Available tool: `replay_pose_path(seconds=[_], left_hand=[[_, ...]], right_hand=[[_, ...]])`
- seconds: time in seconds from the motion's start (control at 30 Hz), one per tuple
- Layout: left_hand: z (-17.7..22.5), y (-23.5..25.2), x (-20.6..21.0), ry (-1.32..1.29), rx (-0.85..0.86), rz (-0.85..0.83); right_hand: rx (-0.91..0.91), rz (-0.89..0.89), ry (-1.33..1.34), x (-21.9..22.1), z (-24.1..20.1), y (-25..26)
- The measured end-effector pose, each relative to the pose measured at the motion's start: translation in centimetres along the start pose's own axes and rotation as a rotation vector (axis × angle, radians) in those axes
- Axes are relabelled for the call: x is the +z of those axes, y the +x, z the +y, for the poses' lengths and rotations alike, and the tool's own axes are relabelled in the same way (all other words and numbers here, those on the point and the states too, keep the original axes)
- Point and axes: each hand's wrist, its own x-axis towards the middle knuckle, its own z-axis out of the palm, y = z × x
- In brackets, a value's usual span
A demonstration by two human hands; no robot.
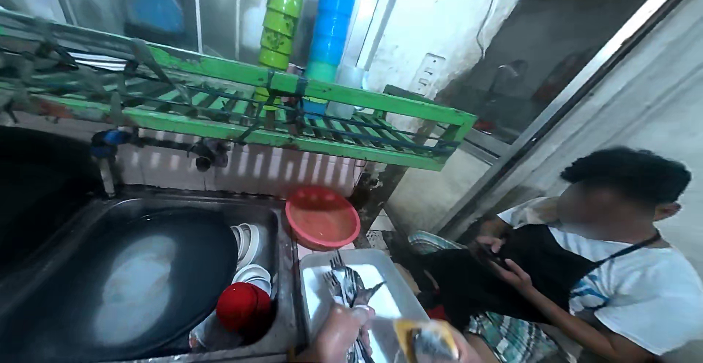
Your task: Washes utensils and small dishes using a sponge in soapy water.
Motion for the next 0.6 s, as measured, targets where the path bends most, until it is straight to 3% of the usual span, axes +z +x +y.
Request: replay_pose_path(seconds=[0.13,0.23,0.33,0.4,0.5,0.6], left_hand=[[-0.5,-0.9,0.9,0.197,-0.038,-0.126],[-0.5,-0.7,0.7,0.173,-0.031,-0.063],[-0.1,-0.7,0.2,0.002,-0.057,-0.028],[0.1,-0.7,-0.2,-0.061,-0.12,-0.133],[-0.1,-0.8,-0.3,0.014,-0.196,-0.31],[-0.2,-1.0,0.4,0.116,-0.125,-0.173]], right_hand=[[0.017,0.176,0.206,1.3,-2.6,1.3],[0.03,0.278,0.304,2.8,-1.7,2.2],[-0.002,0.235,0.451,3.8,-1.5,1.5],[-0.027,0.162,0.501,3.3,-1.8,1.1],[-0.059,0.132,0.383,2.4,-2.6,1.1],[0.002,0.238,0.246,2.3,-3.3,1.5]])
